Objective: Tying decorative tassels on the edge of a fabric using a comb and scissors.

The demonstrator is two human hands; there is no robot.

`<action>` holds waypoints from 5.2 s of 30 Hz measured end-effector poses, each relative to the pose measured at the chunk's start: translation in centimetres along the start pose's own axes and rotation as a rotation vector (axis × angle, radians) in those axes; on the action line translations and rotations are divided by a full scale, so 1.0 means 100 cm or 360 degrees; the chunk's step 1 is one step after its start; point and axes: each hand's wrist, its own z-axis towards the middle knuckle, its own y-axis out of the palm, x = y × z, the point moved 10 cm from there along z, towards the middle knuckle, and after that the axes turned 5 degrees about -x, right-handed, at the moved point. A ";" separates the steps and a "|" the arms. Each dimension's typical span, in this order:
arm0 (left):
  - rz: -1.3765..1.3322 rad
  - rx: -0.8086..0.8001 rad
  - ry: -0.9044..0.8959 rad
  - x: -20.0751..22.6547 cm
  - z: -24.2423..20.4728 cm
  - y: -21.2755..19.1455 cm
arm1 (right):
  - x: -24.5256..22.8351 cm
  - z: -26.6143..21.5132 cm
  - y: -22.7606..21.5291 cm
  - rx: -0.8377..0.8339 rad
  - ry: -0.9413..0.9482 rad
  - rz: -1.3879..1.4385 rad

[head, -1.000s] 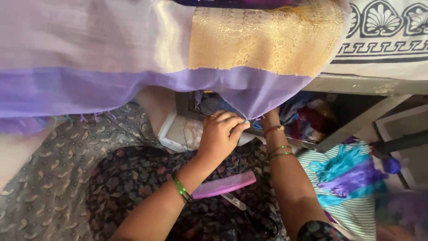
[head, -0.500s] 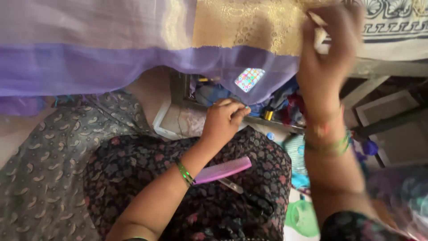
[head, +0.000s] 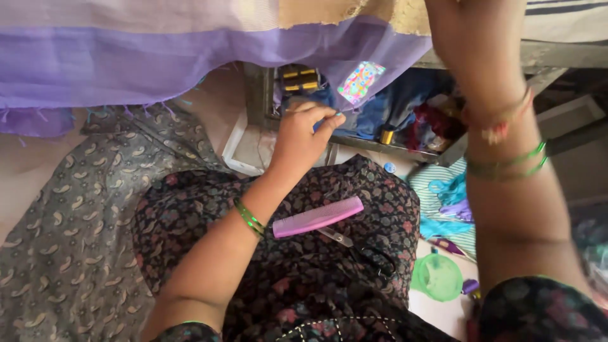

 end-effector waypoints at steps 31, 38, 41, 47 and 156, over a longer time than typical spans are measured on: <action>-0.2055 -0.0450 -0.1360 -0.035 -0.051 0.128 | 0.011 -0.239 0.034 0.0844 0.1204 0.2430; -0.2149 -0.0437 -0.1371 -0.020 -0.052 0.125 | -0.055 -0.198 0.088 0.0247 0.1435 0.2492; -0.2133 -0.0405 -0.1378 -0.024 -0.053 0.121 | -0.056 -0.203 0.102 0.0302 0.1488 0.2576; -0.2225 -0.0399 -0.1304 -0.025 -0.052 0.128 | -0.055 -0.209 0.102 0.0262 0.1506 0.2617; -0.1075 -0.0266 -0.1071 -0.059 -0.015 0.043 | 0.160 -0.231 0.426 -0.0614 0.0479 -0.0625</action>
